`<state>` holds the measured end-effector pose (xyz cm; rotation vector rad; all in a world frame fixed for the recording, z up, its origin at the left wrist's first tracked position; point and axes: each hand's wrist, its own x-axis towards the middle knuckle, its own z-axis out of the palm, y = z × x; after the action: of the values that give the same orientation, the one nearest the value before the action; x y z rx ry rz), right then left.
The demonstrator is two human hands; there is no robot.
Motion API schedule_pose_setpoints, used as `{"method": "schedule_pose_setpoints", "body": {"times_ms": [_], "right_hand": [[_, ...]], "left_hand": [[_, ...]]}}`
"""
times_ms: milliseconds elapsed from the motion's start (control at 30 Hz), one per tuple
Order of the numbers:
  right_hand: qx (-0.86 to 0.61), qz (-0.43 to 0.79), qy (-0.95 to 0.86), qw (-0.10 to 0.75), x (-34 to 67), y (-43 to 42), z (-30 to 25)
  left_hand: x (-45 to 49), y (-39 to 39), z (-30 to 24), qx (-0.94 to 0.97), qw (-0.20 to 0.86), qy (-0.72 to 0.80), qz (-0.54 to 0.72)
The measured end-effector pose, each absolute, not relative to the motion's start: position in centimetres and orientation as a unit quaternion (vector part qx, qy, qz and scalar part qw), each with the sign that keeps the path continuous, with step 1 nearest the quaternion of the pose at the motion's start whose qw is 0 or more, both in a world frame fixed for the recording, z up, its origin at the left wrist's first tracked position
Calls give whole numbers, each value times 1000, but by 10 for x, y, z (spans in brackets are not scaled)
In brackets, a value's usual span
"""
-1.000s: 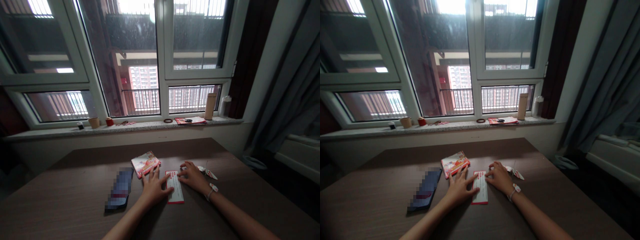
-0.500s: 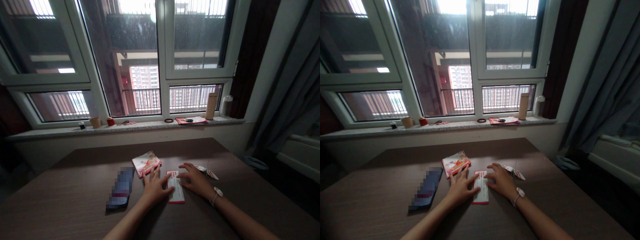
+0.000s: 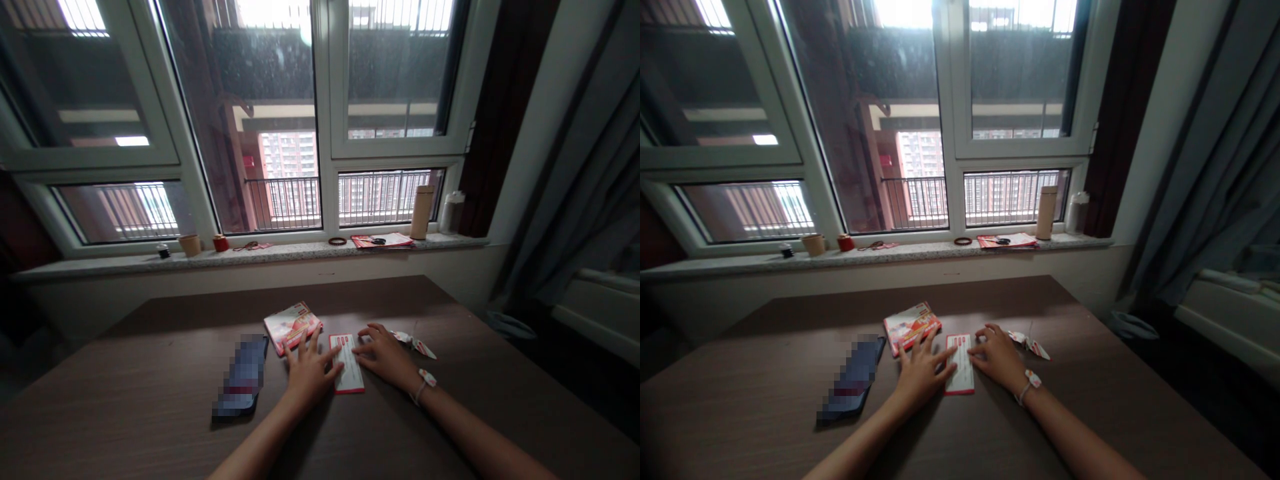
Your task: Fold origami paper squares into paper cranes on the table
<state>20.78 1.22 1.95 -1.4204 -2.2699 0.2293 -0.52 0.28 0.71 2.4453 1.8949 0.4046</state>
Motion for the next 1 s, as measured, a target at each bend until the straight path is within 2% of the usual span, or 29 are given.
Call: {"method": "schedule_pose_setpoints", "body": {"times_ms": [367,1000], "right_hand": [[-487,149,-845,165,219,13,21],[-487,193,-842,128,226,1,23]], "left_hand": [[-5,4,6,775,18,620,121],[-6,4,8,770,38,627,115]]}}
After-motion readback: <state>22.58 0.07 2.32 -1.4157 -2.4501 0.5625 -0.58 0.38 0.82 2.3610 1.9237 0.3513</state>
